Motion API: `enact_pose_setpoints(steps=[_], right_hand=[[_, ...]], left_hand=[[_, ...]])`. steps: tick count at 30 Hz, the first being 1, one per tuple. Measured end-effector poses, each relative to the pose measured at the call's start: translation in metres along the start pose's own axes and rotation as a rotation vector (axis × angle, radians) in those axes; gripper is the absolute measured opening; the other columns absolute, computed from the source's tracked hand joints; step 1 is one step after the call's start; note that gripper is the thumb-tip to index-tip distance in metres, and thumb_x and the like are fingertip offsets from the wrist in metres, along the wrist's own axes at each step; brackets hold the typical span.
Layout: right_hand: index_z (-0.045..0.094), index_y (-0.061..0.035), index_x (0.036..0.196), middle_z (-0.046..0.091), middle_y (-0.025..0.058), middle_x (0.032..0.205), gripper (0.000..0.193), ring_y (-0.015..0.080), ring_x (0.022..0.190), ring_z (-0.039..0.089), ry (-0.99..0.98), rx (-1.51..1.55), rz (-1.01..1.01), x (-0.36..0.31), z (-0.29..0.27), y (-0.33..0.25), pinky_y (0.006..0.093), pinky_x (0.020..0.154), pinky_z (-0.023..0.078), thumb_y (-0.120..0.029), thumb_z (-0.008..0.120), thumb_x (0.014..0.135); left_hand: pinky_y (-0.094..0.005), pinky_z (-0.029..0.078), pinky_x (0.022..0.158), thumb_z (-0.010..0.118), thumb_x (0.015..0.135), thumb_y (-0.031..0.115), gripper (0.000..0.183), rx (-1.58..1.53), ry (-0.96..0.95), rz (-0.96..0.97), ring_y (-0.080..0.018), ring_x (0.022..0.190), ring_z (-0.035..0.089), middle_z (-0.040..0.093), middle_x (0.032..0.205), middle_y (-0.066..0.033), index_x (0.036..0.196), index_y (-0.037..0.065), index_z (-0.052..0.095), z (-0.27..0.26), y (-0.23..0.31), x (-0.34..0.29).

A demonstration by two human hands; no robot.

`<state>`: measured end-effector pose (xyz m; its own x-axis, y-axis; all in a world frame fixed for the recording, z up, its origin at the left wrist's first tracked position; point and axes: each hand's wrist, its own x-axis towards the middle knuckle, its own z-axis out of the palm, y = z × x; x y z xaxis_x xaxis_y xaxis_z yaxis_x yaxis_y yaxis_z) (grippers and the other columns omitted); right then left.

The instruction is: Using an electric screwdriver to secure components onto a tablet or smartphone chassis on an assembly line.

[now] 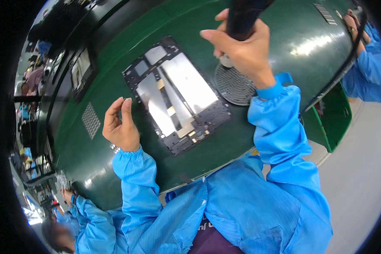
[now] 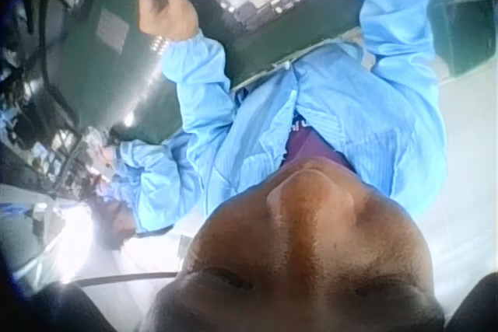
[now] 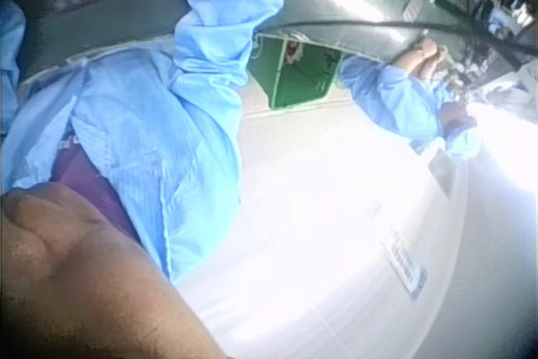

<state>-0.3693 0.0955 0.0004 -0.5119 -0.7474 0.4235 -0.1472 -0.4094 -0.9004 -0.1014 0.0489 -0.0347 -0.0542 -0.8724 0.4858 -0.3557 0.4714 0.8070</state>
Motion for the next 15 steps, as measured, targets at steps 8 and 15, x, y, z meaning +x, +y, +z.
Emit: enact_pose_setpoints(steps=[8, 15], right_hand=[[0.051, 0.0044, 0.104, 0.056, 0.0070, 0.060, 0.035, 0.0152, 0.051, 0.055, 0.063, 0.130, -0.128, -0.002, -0.012, -0.015, 0.0279, 0.050, 0.045, 0.001, 0.071, 0.074], [0.051, 0.0042, 0.105, 0.056, 0.0078, 0.062, 0.034, 0.0162, 0.049, 0.054, 0.008, 0.155, -0.145, -0.005, 0.013, -0.024, 0.0315, 0.050, 0.046, 0.003, 0.069, 0.075]], left_hand=[[-0.0216, 0.050, 0.061, 0.066, 0.081, 0.000, 0.014, -0.391, -0.192, -0.508, -0.0119, 0.066, 0.061, 0.066, 0.080, -0.0095, 0.092, -0.007, 0.063, -0.026, -0.004, -0.002], [-0.0198, 0.047, 0.057, 0.067, 0.081, 0.004, 0.013, -0.351, -0.272, -0.457, -0.0088, 0.063, 0.058, 0.065, 0.079, -0.0069, 0.089, -0.005, 0.064, -0.010, -0.007, 0.002]])
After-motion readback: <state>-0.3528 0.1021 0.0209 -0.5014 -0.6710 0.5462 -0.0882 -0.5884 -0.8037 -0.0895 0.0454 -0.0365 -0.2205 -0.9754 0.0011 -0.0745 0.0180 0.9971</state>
